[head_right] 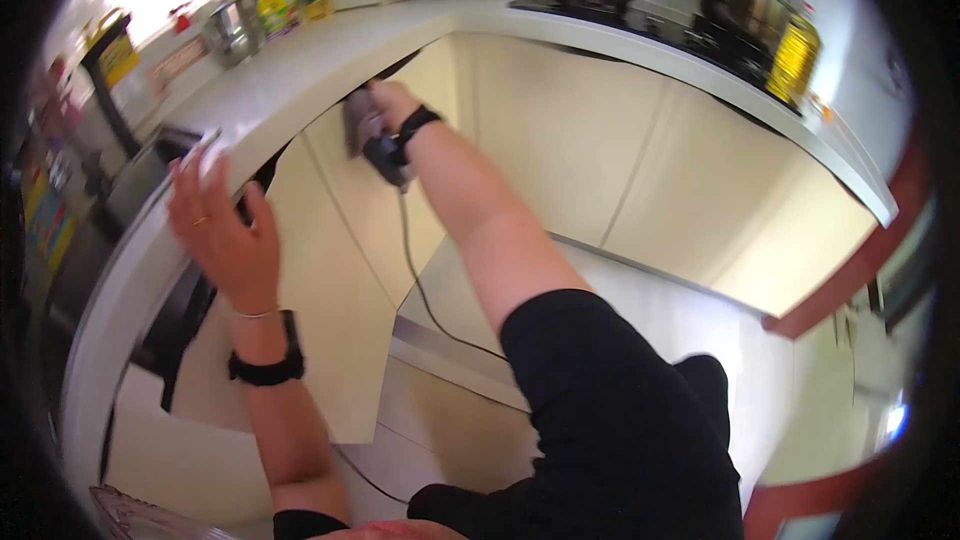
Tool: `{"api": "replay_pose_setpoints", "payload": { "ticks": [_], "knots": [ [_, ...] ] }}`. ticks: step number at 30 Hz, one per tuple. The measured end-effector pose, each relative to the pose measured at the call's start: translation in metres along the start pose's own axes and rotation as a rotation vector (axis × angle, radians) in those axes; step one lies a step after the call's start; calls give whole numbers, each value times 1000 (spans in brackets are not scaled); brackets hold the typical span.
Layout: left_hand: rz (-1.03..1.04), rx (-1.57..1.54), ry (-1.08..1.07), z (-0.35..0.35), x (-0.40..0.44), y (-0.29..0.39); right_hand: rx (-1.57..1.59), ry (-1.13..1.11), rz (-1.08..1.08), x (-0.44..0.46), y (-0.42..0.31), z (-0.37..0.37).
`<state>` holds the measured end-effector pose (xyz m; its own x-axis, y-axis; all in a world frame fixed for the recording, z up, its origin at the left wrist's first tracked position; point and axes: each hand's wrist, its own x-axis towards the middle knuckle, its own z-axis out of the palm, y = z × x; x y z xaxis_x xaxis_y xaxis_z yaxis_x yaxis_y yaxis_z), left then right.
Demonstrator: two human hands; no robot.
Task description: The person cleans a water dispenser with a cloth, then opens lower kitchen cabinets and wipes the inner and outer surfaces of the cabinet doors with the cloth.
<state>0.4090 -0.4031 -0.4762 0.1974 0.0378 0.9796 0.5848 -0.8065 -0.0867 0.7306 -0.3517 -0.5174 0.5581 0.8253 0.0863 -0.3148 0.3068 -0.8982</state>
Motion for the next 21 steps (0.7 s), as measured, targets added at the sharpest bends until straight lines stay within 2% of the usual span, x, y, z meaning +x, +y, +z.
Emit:
{"api": "replay_pose_setpoints", "payload": {
  "ticks": [1, 3, 6, 8, 10, 12, 14, 16, 18, 21],
  "knots": [
    [-56, 46, -74, 5, 6, -5, -49, 181, -65, -21, -7, 16],
    [-114, 215, -293, 8, 9, -11, 238, 119, -30, -3, -2, 19],
    [-71, 290, -287, 25, 3, -29, -31, 199, -10, -15, -10, 20],
    [-47, 332, -315, 22, 2, -27, -30, 205, 20, -2, -3, 1],
    [-32, 427, -374, 26, -4, -31, -69, 152, -96, 14, 6, -12],
    [-15, 468, -365, 29, -8, -30, -110, 104, -68, -21, -12, -27],
    [1, 535, -371, 29, -5, -29, 7, 63, 84, -55, -33, -40],
    [31, 628, -349, 32, -8, -31, -201, 167, 85, -91, -61, -56],
    [91, 672, -282, 36, -11, -33, -277, 80, 85, -97, -74, -109],
    [177, 690, -193, 43, -11, -35, -341, 111, 38, -117, -111, -155]
  ]
}}
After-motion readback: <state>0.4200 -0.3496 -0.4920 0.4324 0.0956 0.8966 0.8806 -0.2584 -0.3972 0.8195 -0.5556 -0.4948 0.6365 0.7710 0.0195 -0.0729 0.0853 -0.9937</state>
